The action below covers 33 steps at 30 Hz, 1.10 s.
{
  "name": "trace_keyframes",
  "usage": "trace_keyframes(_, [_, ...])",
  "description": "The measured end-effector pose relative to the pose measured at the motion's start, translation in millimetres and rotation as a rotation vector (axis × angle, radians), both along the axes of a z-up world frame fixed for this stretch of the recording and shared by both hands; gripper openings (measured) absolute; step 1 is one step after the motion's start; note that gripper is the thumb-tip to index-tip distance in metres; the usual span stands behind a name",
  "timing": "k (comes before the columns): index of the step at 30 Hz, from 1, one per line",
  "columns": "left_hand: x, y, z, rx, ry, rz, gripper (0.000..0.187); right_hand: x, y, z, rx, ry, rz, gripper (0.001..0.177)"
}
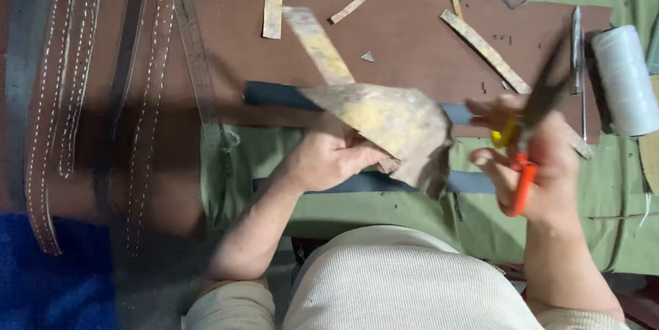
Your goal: Trimming and refining the edges of leather pieces and templates using scissors on a workshop table.
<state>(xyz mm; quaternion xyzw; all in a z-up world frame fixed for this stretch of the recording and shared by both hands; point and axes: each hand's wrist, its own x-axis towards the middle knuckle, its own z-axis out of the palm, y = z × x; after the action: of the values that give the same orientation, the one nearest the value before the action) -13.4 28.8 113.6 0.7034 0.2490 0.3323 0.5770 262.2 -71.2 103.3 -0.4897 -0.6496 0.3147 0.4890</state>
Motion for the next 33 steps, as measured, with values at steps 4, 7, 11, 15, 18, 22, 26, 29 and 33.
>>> trace_keyframes(4, [12.5, -3.9, -18.4, -0.134, -0.159, -0.158, 0.029, -10.5, 8.7, -17.9, -0.201, 0.127, 0.048, 0.054])
trace_keyframes(7, [18.4, -1.1, -55.8, -0.208, -0.231, -0.016, 0.020, -21.6, 12.5, -43.1, -0.108, 0.128, -0.018, 0.046])
trace_keyframes(11, [25.5, -3.3, -99.2, -0.151, -0.226, 0.260, 0.020, -20.6, 5.7, -78.1, 0.063, 0.104, -0.132, 0.035])
trace_keyframes(15, [40.5, -13.7, -77.9, -0.164, -0.205, 0.354, 0.024, -27.0, 4.2, -83.1, 0.106, 0.141, -0.173, 0.036])
trace_keyframes(18, [48.9, -12.3, -60.6, -0.172, -0.233, 0.425, 0.026, -34.3, 4.2, -83.7, 0.169, 0.206, -0.212, 0.037])
trace_keyframes(22, [52.6, -8.1, -67.8, -0.179, -0.281, 0.487, 0.026, -44.3, 10.3, -73.9, 0.204, 0.219, -0.232, 0.040])
trace_keyframes(26, [57.5, -6.5, -71.2, -0.229, -0.337, 0.547, 0.023, -50.1, 13.1, -75.5, 0.186, 0.287, -0.233, 0.048])
trace_keyframes(29, [64.3, -2.7, -78.9, -0.279, -0.371, 0.591, 0.020, -45.8, 18.1, -78.0, 0.188, 0.292, -0.225, 0.047])
trace_keyframes(33, [76.4, 6.9, -109.8, -0.384, -0.442, 0.623, 0.018, -43.0, 26.4, -80.0, 0.197, 0.276, -0.232, 0.046])
